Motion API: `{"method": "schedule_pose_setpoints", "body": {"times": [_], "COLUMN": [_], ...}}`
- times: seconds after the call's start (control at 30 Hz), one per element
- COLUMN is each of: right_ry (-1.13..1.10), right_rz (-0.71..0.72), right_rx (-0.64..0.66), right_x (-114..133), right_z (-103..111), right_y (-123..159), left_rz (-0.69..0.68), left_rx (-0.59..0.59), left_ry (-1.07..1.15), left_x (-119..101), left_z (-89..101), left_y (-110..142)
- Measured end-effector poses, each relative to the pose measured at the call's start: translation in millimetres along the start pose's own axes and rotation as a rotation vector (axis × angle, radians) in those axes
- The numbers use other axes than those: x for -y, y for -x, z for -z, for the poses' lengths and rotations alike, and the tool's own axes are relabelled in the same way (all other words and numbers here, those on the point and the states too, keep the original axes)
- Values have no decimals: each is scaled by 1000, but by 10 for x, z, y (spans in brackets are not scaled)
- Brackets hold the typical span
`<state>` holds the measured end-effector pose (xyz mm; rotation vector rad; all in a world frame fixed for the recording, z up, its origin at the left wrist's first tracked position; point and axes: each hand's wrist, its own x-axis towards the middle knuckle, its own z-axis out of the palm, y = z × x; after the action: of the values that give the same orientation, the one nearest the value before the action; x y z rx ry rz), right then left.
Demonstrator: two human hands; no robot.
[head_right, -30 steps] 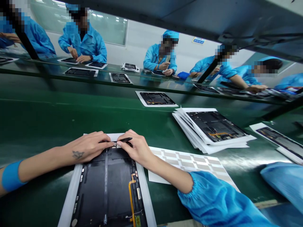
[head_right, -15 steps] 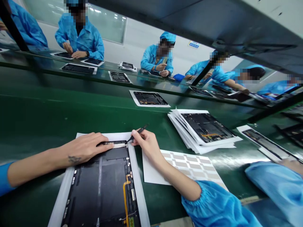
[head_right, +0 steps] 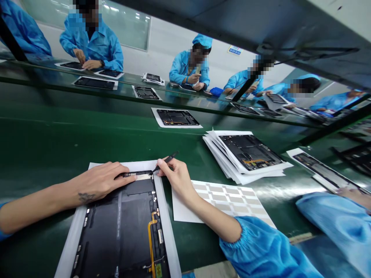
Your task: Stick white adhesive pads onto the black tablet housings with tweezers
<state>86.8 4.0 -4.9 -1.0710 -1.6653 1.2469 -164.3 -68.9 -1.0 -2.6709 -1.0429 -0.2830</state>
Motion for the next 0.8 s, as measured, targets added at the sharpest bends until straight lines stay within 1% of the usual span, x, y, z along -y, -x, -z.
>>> {"method": "schedule_pose_setpoints", "body": {"times": [0.2, 0.37, 0.43, 0.5, 0.53, 0.6, 0.67, 0.73, 0.8], "right_ry": [56, 135, 167, 236, 284, 402, 510, 590, 660], "right_rz": [16, 45, 117, 283, 389, 588, 717, 758, 702], "right_rx": [12, -14, -51, -51, -21, 82, 189, 302, 418], "right_x": [29, 7, 43, 131, 190, 320, 433, 500, 511], "right_z": [-4, 16, 38, 53, 54, 35, -2, -38, -47], "right_y": [-4, -1, 7, 14, 15, 4, -33, -98, -182], "left_rz": [10, 15, 5, -5, -11, -20, -20, -21, -29], "left_rx": [2, 53, 71, 89, 104, 132, 138, 107, 75], "left_ry": [-10, -2, 3, 13, 18, 27, 42, 71, 106], "left_x": [4, 8, 15, 25, 31, 44, 57, 68, 77], "left_z": [-22, -1, 32, 71, 90, 120, 135, 134, 128], "left_y": [9, 2, -20, -52, -68, -92, -94, -70, -33]}}
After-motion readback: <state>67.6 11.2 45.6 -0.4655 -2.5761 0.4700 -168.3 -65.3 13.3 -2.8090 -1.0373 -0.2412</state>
